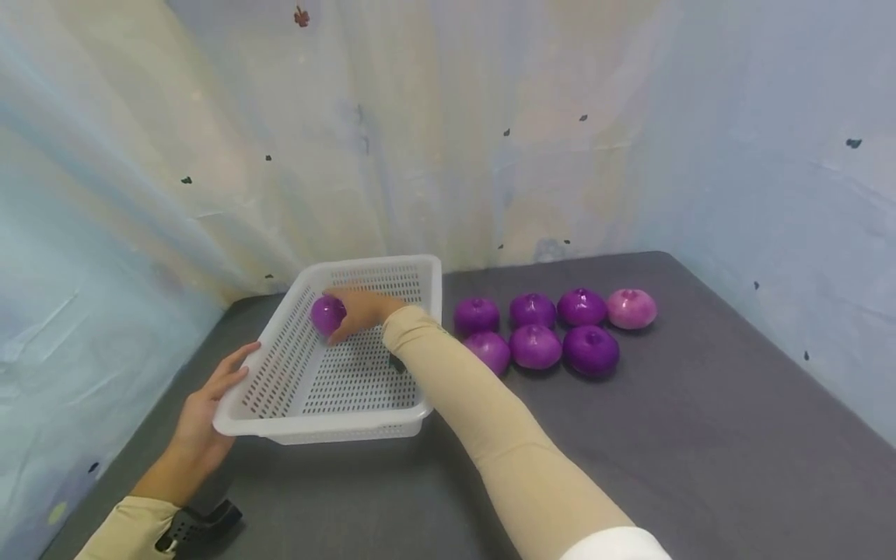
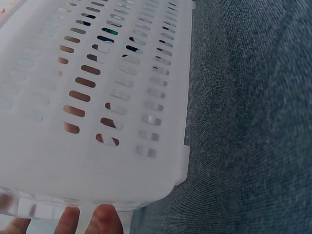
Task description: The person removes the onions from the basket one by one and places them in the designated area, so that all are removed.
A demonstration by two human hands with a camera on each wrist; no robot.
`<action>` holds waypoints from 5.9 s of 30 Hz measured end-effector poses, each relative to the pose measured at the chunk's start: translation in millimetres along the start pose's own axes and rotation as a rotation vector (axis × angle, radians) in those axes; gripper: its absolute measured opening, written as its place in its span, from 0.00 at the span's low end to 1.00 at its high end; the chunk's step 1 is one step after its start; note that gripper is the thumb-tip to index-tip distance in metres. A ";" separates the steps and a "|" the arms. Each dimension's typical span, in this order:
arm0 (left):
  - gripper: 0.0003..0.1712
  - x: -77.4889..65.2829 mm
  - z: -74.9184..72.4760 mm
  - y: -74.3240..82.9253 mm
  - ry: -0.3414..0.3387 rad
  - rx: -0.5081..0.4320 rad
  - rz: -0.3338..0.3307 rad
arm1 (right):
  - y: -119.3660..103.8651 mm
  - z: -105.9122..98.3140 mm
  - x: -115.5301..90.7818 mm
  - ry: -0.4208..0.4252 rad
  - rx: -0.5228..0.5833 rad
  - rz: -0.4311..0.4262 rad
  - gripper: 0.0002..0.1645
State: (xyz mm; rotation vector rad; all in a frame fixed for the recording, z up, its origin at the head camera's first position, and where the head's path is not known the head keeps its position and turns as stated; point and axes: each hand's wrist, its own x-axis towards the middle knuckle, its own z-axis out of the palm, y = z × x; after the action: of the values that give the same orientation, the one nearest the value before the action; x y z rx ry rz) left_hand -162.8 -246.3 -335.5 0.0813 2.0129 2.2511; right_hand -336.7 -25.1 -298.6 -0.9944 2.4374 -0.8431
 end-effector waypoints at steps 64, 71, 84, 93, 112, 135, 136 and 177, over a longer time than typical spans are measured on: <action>0.30 3.0 -2.7 -2.6 -0.008 0.028 0.015 | -12.4 11.6 -9.7 -0.315 -0.045 -0.044 0.47; 0.29 2.2 -2.5 -2.2 -0.012 0.020 0.014 | -11.4 15.3 -6.3 -0.398 0.065 -0.080 0.56; 0.29 2.6 -2.7 -1.7 0.015 0.038 -0.012 | -18.5 20.8 -7.9 -0.443 -0.041 -0.041 0.50; 0.29 2.1 -3.5 -3.2 0.005 0.035 -0.012 | -22.2 22.3 -7.3 -0.514 -0.058 -0.115 0.51; 0.29 2.5 -4.5 -3.2 0.004 0.042 -0.008 | -29.2 25.5 -10.0 -0.437 -0.010 -0.110 0.48; 0.28 1.3 -6.3 -5.0 -0.007 0.022 0.013 | -45.3 17.4 -12.1 -0.364 -0.174 -0.176 0.43; 0.28 0.3 -6.6 -5.4 -0.007 0.017 0.015 | -50.2 15.4 -14.3 -0.351 -0.188 -0.192 0.43; 0.26 3.3 -6.9 -11.4 -0.011 -0.029 0.066 | -9.3 -73.1 -206.7 -0.005 -0.107 -0.253 0.43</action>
State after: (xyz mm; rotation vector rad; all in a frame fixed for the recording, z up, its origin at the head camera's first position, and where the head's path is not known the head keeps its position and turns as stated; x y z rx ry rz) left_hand -166.3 -251.5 -347.8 0.1598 2.0002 2.3127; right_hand -230.8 147.6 -214.2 -1.3641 2.4070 -0.7940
